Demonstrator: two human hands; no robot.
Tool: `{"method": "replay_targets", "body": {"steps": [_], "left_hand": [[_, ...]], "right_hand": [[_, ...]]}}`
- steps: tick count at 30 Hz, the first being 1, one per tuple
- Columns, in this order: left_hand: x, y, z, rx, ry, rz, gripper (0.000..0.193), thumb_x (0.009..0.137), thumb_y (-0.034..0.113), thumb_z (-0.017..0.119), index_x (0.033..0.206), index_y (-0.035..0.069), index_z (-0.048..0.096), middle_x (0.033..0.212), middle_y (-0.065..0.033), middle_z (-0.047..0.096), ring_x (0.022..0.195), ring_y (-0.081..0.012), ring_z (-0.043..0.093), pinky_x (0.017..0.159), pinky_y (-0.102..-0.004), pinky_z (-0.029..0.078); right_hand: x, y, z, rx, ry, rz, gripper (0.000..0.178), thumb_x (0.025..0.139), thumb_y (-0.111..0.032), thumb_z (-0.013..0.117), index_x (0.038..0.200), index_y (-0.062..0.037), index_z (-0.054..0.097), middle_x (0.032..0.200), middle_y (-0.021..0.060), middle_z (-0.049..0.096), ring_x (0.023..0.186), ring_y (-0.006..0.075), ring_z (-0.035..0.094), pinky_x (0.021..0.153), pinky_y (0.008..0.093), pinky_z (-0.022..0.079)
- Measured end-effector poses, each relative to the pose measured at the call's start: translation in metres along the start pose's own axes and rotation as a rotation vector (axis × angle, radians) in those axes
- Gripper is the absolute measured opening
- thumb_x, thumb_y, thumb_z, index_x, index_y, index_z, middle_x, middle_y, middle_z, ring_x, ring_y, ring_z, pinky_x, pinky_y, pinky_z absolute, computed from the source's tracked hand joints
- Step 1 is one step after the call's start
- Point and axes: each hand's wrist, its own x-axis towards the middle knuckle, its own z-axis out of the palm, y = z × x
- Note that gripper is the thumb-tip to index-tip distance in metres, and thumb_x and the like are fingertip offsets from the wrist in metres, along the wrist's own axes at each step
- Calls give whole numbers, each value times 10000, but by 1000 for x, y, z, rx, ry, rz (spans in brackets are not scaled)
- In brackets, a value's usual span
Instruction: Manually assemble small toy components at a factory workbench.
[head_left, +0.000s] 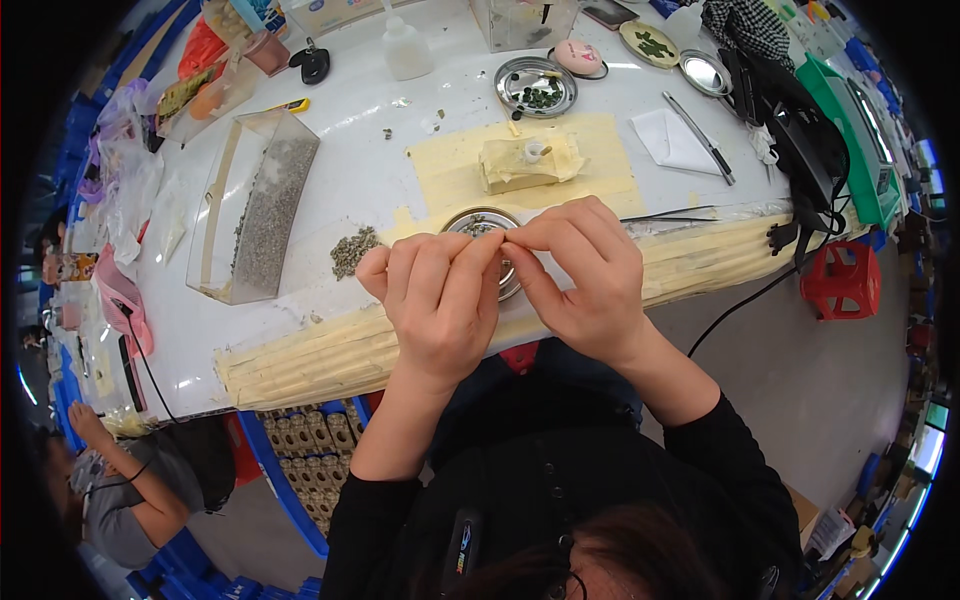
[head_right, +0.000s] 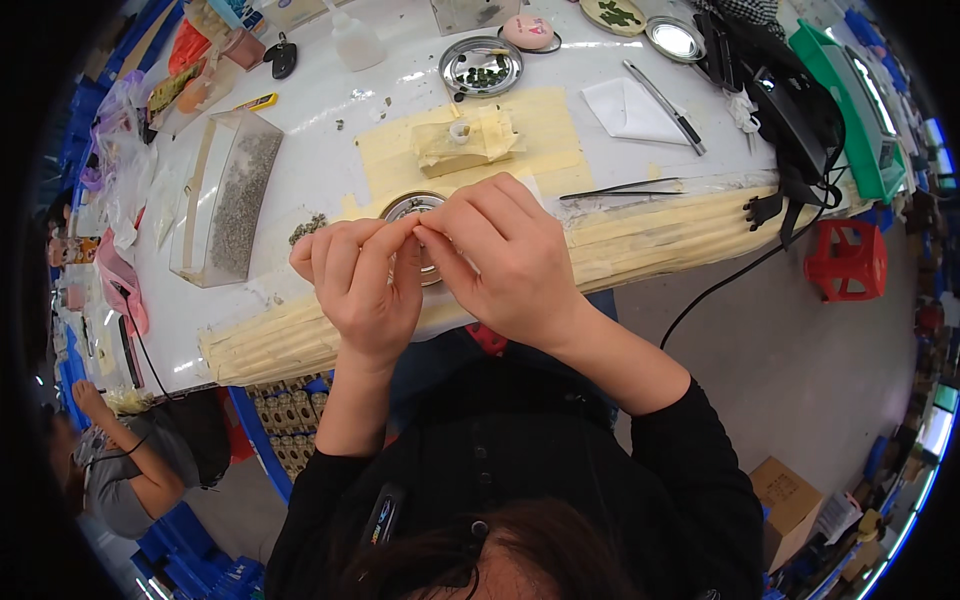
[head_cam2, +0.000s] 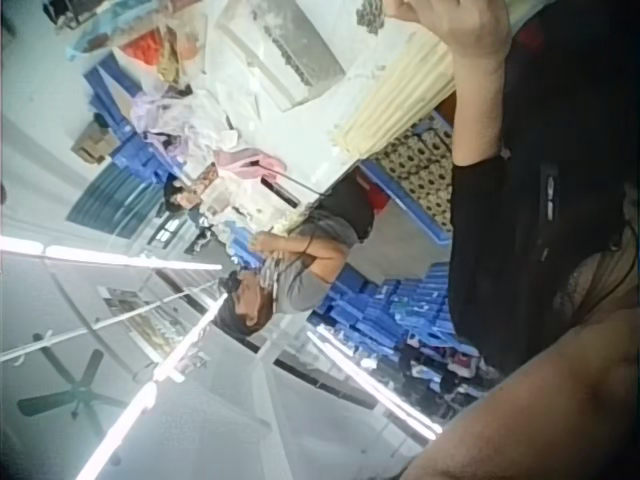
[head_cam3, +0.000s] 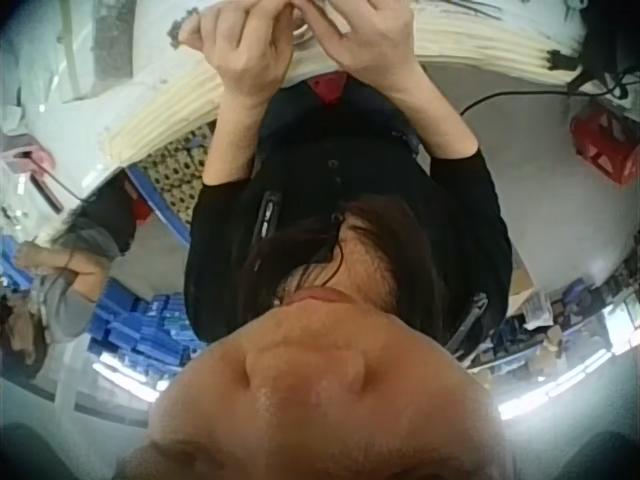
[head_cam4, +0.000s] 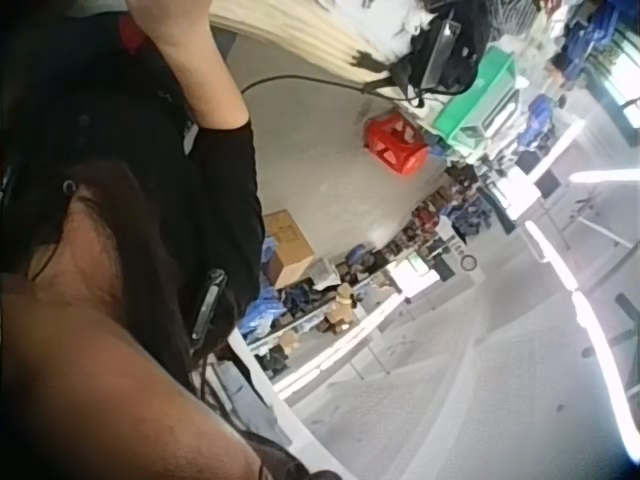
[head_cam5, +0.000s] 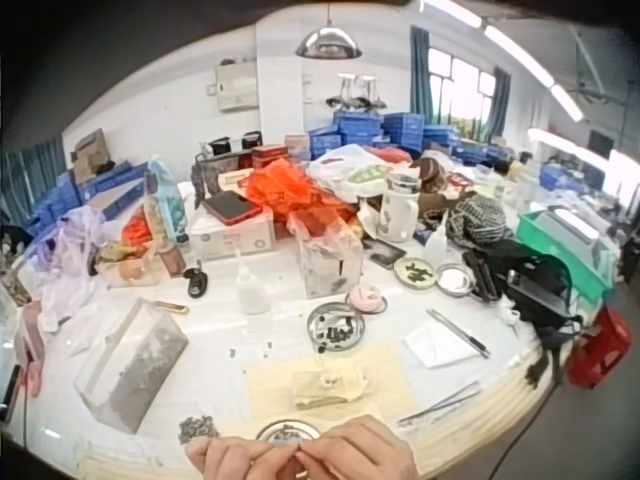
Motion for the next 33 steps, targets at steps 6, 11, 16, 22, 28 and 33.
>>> {"method": "replay_targets", "body": {"steps": [6,11,16,22,28,33], "left_hand": [[-1,-2,-1,-81,11,-31,238,701,84,779,933,100,725,824,22,589,744,-157,536,766,-325,301],[0,-3,-4,-172,31,-34,242,699,79,779,934,111,731,810,28,589,739,-155,531,760,-323,295],[2,-2,-4,-153,23,-43,247,690,87,780,931,110,733,797,28,581,737,-154,526,751,-321,288],[0,-1,-4,-111,25,-13,256,682,90,777,934,113,735,798,31,573,732,-153,525,748,-322,284],[0,-3,-5,-182,31,-6,263,678,82,773,937,112,738,796,31,575,736,-154,526,746,-322,282],[-1,-2,-4,-138,23,-15,257,681,80,771,934,112,739,802,31,584,749,-153,525,747,-321,280]], "right_hand": [[-2,-4,-3,257,-70,283,76,834,-26,693,885,-3,642,798,82,630,722,187,616,647,283,494],[-3,-4,-7,733,-137,640,85,909,-48,645,934,33,630,853,57,664,769,88,627,711,235,510],[-4,-3,-9,836,-114,708,99,910,-47,642,944,45,632,837,58,670,767,85,637,703,235,516],[-2,-5,-11,681,-160,601,108,908,-57,643,932,48,635,833,56,673,760,88,646,694,227,518],[-4,-2,-9,731,-218,675,127,925,-76,625,940,50,633,836,53,675,770,92,651,709,237,521],[-3,-4,-11,733,-224,629,157,952,-104,601,954,49,632,841,52,678,789,89,646,708,238,517]]}}
